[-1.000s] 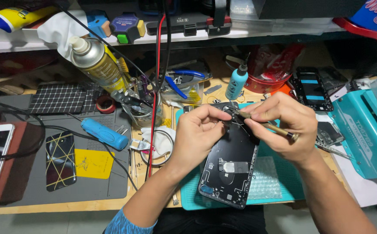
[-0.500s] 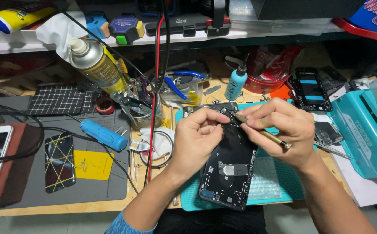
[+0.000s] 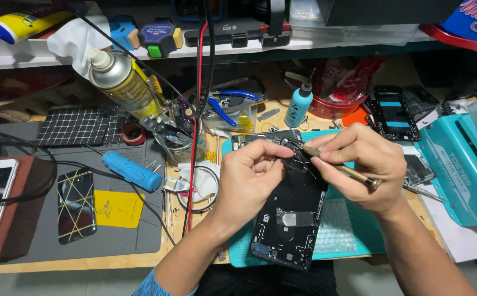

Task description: The person uses a screwdriver and tweezers to remove and reinsert small components and screws from a disassembled mobile phone on a workbench. They repeatedly adjust the phone's position and handle tiny parts with precision.

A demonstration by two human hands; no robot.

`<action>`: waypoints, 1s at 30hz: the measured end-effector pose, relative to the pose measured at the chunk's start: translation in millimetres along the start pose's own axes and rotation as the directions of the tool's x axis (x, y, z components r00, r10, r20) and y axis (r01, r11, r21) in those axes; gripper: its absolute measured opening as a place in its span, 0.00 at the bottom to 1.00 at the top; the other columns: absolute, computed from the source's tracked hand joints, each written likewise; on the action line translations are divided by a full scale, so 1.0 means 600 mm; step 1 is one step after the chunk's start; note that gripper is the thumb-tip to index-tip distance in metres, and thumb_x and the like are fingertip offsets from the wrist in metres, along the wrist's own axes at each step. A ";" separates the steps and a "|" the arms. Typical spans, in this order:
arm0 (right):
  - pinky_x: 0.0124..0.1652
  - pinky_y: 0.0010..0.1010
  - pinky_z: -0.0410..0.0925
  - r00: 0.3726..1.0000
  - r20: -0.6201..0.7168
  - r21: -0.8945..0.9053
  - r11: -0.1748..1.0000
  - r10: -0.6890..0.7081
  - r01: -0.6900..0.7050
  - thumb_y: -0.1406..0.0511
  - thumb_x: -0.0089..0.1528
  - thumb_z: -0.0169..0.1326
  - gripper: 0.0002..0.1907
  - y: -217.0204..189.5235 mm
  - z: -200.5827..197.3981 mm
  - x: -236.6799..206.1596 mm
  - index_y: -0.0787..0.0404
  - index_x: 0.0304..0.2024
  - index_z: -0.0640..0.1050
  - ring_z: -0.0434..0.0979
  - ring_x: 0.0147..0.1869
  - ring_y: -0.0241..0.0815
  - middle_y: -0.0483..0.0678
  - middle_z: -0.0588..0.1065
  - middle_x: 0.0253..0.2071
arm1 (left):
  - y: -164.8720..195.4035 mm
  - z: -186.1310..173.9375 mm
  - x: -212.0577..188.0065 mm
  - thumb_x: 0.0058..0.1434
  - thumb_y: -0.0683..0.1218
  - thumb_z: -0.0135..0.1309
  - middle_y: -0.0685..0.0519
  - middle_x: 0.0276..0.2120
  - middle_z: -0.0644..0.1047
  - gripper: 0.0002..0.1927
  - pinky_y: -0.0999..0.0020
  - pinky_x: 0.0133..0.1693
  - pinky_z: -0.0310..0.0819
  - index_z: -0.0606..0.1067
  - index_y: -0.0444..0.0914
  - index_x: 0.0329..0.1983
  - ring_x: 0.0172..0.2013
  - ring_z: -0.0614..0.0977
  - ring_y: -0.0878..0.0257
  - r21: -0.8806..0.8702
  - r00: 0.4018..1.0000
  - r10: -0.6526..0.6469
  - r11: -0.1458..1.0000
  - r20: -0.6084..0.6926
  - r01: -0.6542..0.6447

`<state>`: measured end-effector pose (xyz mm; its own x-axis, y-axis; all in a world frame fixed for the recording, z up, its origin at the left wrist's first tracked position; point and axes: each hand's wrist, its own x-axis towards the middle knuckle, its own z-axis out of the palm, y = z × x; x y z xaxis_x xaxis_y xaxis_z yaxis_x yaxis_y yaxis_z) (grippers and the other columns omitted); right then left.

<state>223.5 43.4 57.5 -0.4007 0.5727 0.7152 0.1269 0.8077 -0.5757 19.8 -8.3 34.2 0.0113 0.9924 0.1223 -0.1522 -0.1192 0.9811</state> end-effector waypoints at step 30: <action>0.51 0.36 0.76 0.989 -0.061 0.232 0.965 0.137 -0.119 0.80 0.60 0.59 0.07 0.027 -0.007 -0.014 0.69 0.38 0.76 0.83 0.48 0.50 0.54 0.75 0.41 | -0.010 -0.003 0.006 0.64 0.35 0.54 0.64 0.23 0.73 0.08 0.82 0.25 0.60 0.80 0.33 0.44 0.24 0.68 0.81 0.138 0.992 0.118 0.984 -0.041 -0.112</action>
<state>232.6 52.3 43.7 -0.3232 0.6852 0.6527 -0.0407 0.6791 -0.7330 18.8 -3.8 28.3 -0.0476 0.9718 0.2311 -0.0146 -0.2320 0.9726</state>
